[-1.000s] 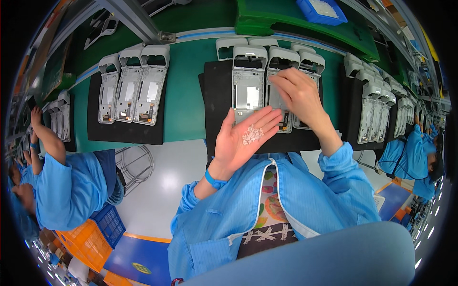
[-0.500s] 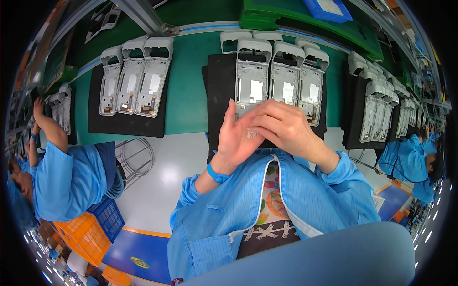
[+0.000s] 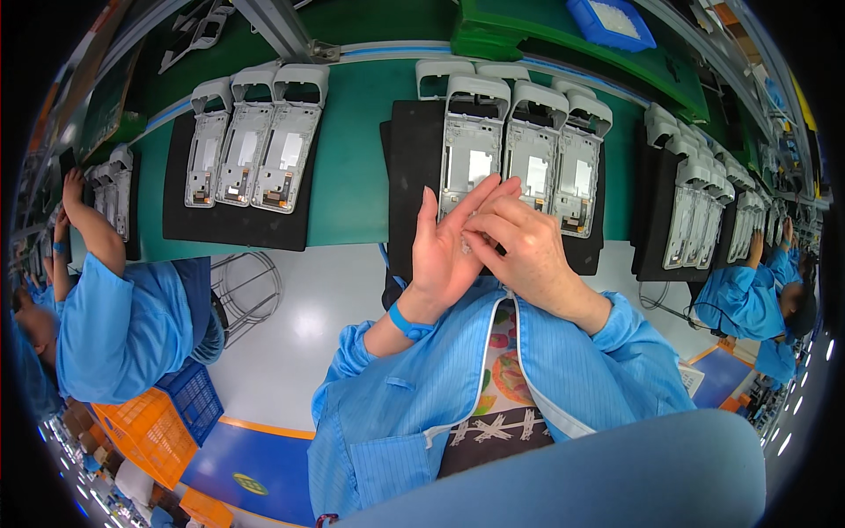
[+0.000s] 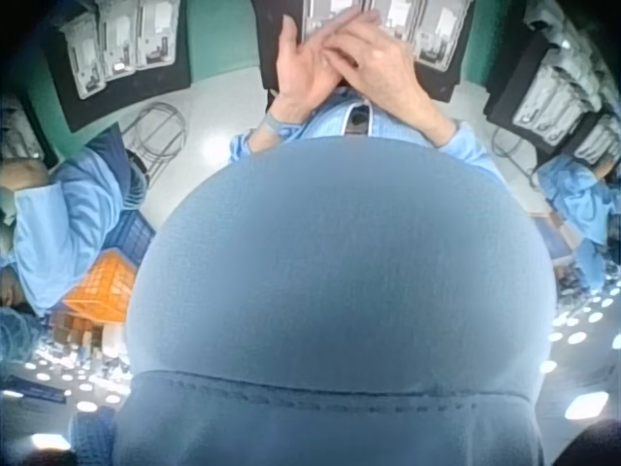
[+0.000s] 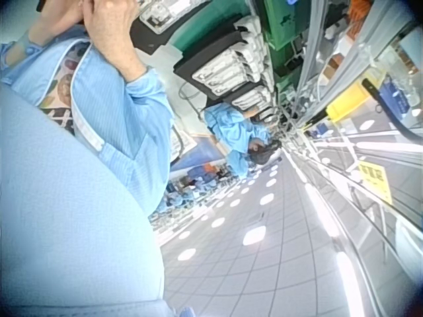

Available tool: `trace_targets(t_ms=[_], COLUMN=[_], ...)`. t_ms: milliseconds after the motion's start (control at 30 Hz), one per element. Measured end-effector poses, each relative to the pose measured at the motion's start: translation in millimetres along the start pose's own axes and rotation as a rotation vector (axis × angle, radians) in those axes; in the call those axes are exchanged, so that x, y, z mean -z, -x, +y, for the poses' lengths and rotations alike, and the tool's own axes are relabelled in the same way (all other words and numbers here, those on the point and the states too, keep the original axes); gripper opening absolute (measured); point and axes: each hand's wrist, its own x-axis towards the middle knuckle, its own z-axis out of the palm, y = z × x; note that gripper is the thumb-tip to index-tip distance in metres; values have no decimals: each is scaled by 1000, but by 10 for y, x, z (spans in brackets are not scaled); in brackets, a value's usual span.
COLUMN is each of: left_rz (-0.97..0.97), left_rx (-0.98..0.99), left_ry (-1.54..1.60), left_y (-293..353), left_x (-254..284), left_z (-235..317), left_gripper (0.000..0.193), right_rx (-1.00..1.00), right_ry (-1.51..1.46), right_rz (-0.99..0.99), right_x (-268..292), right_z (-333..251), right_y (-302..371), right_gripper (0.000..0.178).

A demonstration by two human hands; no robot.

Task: Assembling electronic components by manually placing small parts into housings on a factory production line.

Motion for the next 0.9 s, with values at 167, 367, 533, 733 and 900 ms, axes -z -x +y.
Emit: trace_targets(t_ms=[167, 367, 533, 733, 900], left_rz=[18, -10, 100, 110, 89], left_rx=[2, -121, -234, -215, -178], left_ry=[-11, -36, -82, -66, -66], left_y=[51, 183, 330, 390, 378], left_x=[91, 156, 269, 347, 352], left_z=[61, 315, 531, 578, 583], left_gripper=[79, 63, 58, 59, 59], right_rx=[-34, 88, 209, 306, 293], right_ry=[-90, 164, 386, 511, 544], right_rz=[-37, 212, 214, 181, 131], right_x=[31, -24, -264, -410, -407], right_z=[-1, 445, 664, 740, 728], right_y=[-133, -720, -898, -917, -908], right_gripper=[13, 10, 12, 9, 13])
